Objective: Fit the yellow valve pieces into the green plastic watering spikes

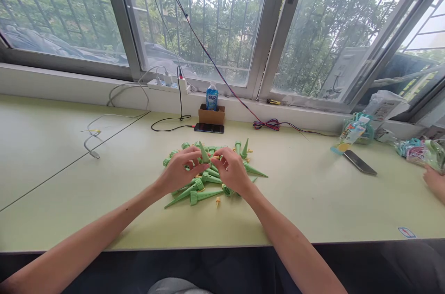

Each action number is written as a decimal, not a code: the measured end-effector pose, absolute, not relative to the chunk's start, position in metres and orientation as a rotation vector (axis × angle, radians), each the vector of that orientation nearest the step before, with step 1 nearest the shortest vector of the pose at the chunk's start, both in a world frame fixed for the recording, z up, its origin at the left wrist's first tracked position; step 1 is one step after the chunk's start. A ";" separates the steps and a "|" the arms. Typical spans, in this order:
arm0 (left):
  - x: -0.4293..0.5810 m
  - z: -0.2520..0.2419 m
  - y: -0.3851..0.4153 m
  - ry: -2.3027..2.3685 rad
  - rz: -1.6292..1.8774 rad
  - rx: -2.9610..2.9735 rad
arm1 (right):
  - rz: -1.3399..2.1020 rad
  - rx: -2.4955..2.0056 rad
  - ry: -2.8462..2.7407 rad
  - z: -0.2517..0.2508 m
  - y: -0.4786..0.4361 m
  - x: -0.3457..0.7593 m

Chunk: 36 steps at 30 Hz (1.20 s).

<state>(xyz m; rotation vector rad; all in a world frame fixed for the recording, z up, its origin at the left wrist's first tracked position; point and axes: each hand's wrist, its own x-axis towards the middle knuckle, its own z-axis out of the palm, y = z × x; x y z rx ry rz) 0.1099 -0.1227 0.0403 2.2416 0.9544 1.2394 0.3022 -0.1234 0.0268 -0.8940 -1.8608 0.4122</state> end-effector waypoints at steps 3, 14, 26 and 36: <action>0.110 0.040 -0.123 0.947 1.246 2.250 | 0.418 -0.897 -1.849 0.027 -0.124 0.302; 0.110 0.041 -0.123 0.947 1.264 2.260 | 0.389 -0.887 -1.849 0.029 -0.125 0.302; 0.110 0.039 -0.122 0.981 1.259 2.274 | 0.404 -0.899 -1.855 0.030 -0.126 0.300; 0.108 0.040 -0.119 1.181 1.070 1.988 | 0.373 -0.915 -1.819 0.029 -0.128 0.298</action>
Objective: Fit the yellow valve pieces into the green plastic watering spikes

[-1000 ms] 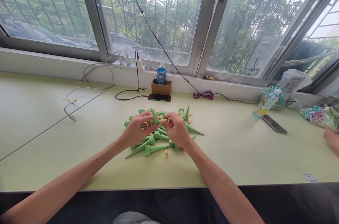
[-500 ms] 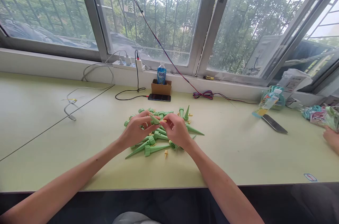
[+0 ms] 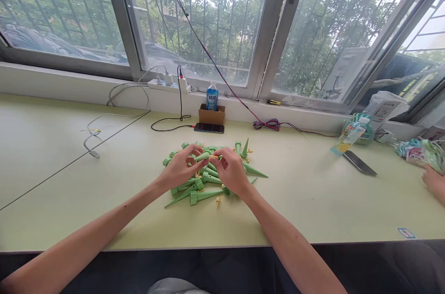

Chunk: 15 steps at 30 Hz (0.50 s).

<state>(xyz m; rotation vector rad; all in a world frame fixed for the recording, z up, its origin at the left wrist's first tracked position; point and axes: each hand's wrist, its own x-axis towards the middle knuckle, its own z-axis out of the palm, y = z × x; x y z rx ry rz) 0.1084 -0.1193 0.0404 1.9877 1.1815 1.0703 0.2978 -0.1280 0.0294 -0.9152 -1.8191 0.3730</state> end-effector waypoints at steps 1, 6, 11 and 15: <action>0.108 0.041 -0.119 1.157 1.049 1.946 | 0.371 -0.915 -1.816 0.030 -0.128 0.298; 0.109 0.046 -0.121 1.011 0.921 1.702 | 0.371 -0.923 -1.797 0.030 -0.128 0.298; 0.111 0.054 -0.125 0.908 0.867 1.473 | 0.375 -0.920 -1.797 0.030 -0.127 0.298; 0.111 0.056 -0.126 0.901 0.838 1.433 | 0.380 -0.904 -1.812 0.031 -0.127 0.299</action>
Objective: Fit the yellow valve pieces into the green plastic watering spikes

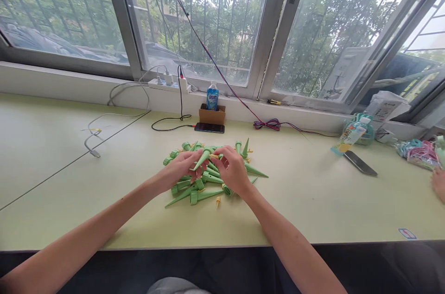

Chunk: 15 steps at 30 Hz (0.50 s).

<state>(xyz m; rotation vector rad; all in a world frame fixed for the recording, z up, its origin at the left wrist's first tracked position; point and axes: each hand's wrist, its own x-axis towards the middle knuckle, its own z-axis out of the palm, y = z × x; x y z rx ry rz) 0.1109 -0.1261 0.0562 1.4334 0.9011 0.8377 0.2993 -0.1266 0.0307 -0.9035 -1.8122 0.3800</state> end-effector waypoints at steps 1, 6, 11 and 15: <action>0.111 0.056 -0.126 0.892 0.831 1.433 | 0.380 -0.899 -1.813 0.031 -0.127 0.299; 0.110 0.054 -0.125 0.855 0.816 1.407 | 0.382 -0.893 -1.814 0.031 -0.127 0.299; 0.108 0.053 -0.123 0.842 0.777 1.429 | 0.392 -0.877 -1.816 0.030 -0.126 0.300; 0.106 0.052 -0.122 0.845 0.782 1.477 | 0.411 -0.866 -1.823 0.029 -0.125 0.301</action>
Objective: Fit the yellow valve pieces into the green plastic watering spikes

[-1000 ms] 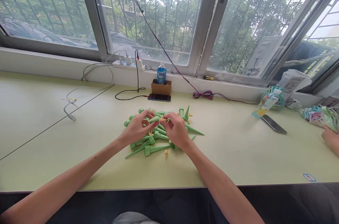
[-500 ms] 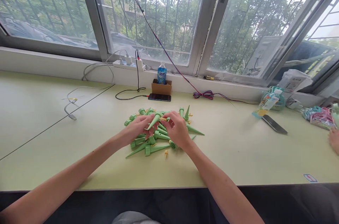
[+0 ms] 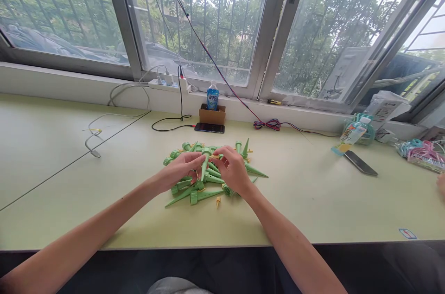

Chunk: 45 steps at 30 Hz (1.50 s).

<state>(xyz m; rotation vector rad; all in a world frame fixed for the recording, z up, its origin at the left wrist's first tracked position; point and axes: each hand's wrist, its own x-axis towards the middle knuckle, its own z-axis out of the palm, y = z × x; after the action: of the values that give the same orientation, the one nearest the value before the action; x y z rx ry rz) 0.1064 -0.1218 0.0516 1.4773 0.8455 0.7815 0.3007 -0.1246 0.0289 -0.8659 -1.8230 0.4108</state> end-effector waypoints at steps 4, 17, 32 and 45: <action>0.106 0.052 -0.122 0.866 0.796 1.496 | 0.419 -0.860 -1.831 0.028 -0.124 0.302; 0.106 0.053 -0.123 0.896 0.817 1.543 | 0.383 -0.865 -1.838 0.031 -0.125 0.302; 0.106 0.054 -0.123 0.844 0.770 1.490 | 0.358 -0.877 -1.806 0.030 -0.125 0.303; 0.106 0.052 -0.126 0.945 0.865 1.739 | 0.364 -0.889 -1.807 0.029 -0.125 0.302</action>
<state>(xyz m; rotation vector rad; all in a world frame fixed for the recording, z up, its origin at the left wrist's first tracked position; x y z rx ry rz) 0.1061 -0.1259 0.0521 1.7387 0.9448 0.8654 0.3023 -0.1249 0.0286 -0.8893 -1.8069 0.3640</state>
